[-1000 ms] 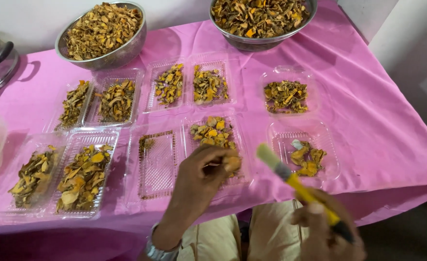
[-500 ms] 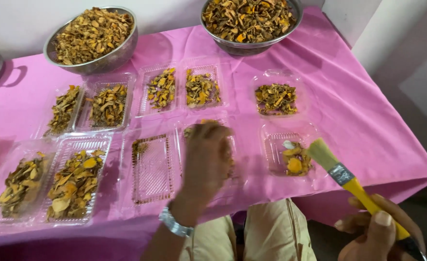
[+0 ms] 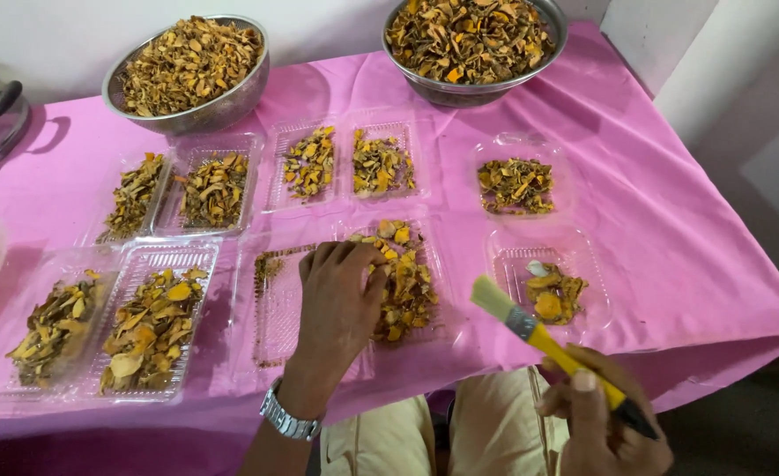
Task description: Sorting and packaging dried herbs into plastic trays from large metal bowls using hands and a brush.
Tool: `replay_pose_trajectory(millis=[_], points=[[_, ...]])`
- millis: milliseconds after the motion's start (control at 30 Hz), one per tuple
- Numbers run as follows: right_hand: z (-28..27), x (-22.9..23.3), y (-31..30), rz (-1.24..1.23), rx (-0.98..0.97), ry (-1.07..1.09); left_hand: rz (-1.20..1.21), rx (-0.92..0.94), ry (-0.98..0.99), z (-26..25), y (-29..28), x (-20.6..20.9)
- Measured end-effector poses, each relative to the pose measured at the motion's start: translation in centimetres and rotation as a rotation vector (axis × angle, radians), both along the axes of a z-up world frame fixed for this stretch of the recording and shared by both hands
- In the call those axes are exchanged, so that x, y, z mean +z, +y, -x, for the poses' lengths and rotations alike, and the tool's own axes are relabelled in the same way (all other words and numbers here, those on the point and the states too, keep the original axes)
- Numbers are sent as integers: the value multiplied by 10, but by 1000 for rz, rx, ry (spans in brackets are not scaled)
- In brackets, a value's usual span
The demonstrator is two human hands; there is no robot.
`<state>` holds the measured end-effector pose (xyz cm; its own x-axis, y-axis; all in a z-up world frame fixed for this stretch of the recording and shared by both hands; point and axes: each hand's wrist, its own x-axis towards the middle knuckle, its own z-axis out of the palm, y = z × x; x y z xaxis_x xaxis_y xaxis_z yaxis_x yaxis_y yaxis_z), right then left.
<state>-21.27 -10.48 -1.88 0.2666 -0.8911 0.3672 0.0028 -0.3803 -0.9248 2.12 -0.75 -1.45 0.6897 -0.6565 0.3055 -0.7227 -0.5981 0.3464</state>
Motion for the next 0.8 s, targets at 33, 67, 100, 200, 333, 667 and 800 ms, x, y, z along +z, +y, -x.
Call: replay_pose_trajectory(millis=[33,67,100,200,333,667,800], points=[[-2,6,6,2,22,69,142,-18,100,3,1,2],[-6,11,11,5,48,137,284,-33,198,6,2,4],[-12,6,14,5,52,135,284,-29,196,10,4,8],[-27,-11,22,69,258,-135,488,-104,736,20,11,18],[-30,-26,13,-82,156,-157,672,-106,1075,22,19,24],[-11,-28,-12,-231,159,-373,521,-445,1036,33,9,18],[-3,-12,-11,-331,121,-358,461,-362,830,50,3,32]])
